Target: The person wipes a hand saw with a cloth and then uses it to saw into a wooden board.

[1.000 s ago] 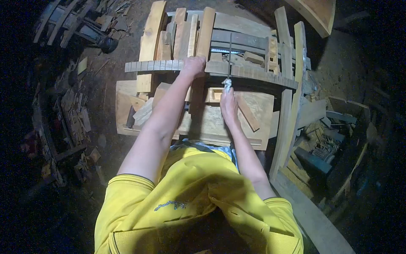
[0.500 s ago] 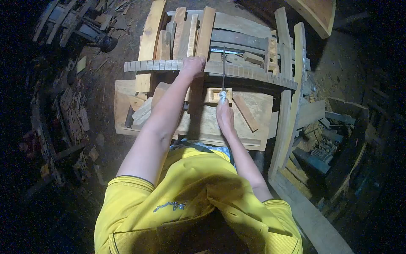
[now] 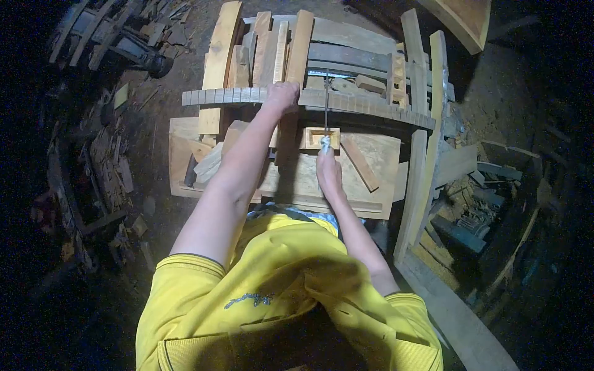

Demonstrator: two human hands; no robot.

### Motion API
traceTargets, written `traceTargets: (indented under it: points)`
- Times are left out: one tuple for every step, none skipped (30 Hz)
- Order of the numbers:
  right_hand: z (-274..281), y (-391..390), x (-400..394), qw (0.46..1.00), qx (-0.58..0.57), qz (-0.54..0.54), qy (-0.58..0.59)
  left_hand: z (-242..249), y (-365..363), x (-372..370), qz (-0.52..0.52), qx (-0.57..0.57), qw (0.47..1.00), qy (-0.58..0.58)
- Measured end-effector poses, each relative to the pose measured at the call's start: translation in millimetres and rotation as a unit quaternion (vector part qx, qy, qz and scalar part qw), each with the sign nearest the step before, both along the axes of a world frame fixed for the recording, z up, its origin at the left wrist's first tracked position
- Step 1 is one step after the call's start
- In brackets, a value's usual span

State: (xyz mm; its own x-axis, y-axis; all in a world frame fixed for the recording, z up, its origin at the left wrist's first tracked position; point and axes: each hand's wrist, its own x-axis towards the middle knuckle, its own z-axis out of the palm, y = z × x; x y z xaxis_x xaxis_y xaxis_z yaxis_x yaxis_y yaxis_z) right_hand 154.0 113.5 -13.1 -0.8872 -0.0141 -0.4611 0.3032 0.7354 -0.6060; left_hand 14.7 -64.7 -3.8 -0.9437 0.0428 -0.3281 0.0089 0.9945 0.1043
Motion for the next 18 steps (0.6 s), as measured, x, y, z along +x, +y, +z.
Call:
traceTargets:
  points:
    - [2,-1,-1,1.0,-0.006,0.005,-0.003,-5,-1,0,-0.002,0.013,0.999,0.038]
    - [2,-1,-2,1.0,-0.012,0.007,-0.006,-10,-1,0,-0.005,0.012,0.999,0.036]
    - [-11,-2,-11,0.999,-0.018,-0.006,0.027,-9,-2,0,-0.008,0.016,1.0,0.023]
    - [-15,-3,-30,0.999,-0.017,-0.008,0.029,-7,-1,-2,-0.009,0.02,1.0,0.013]
    - [-20,-4,-49,0.996,-0.037,0.011,0.078,-6,0,-2,-0.009,0.02,1.0,0.014]
    - [-18,-6,-55,0.99,-0.059,0.03,0.124,-5,1,-1,-0.009,0.013,1.0,0.019]
    - [-14,-8,-54,0.99,-0.061,0.03,0.123,-3,0,0,-0.009,0.005,1.0,0.026]
    - [-10,-9,-56,0.993,-0.043,0.024,0.107,-1,1,0,-0.007,0.004,1.0,0.027]
    - [-4,-10,-57,0.995,-0.024,0.018,0.091,4,3,0,-0.005,-0.006,1.0,0.0]
    - [-8,-8,-51,0.995,-0.024,0.021,0.093,6,3,-1,-0.001,-0.016,1.0,-0.027]
    - [-13,-7,-35,0.997,-0.01,0.02,0.074,6,2,-2,0.002,-0.017,0.999,-0.027]
    - [-16,-4,-17,0.998,0.005,0.016,0.053,4,2,-2,0.002,-0.013,1.0,-0.025]
    - [-14,-1,-5,0.999,-0.004,-0.005,0.04,2,2,-2,0.002,-0.009,1.0,-0.023]
    - [-14,-2,-6,0.999,-0.004,-0.005,0.039,1,0,-3,0.002,-0.009,1.0,-0.025]
    - [-11,-4,-10,1.0,-0.012,-0.019,0.02,0,-2,-2,-0.009,-0.002,1.0,-0.008]
    - [-8,-6,-14,0.999,-0.019,-0.036,0.001,-1,-1,0,-0.024,0.005,1.0,0.009]
    - [-5,-7,-28,0.999,-0.024,-0.008,0.036,1,1,-1,-0.03,0.006,1.0,0.008]
    - [-8,-8,-44,0.999,-0.024,-0.011,0.038,4,2,-3,-0.019,0.003,1.0,-0.023]
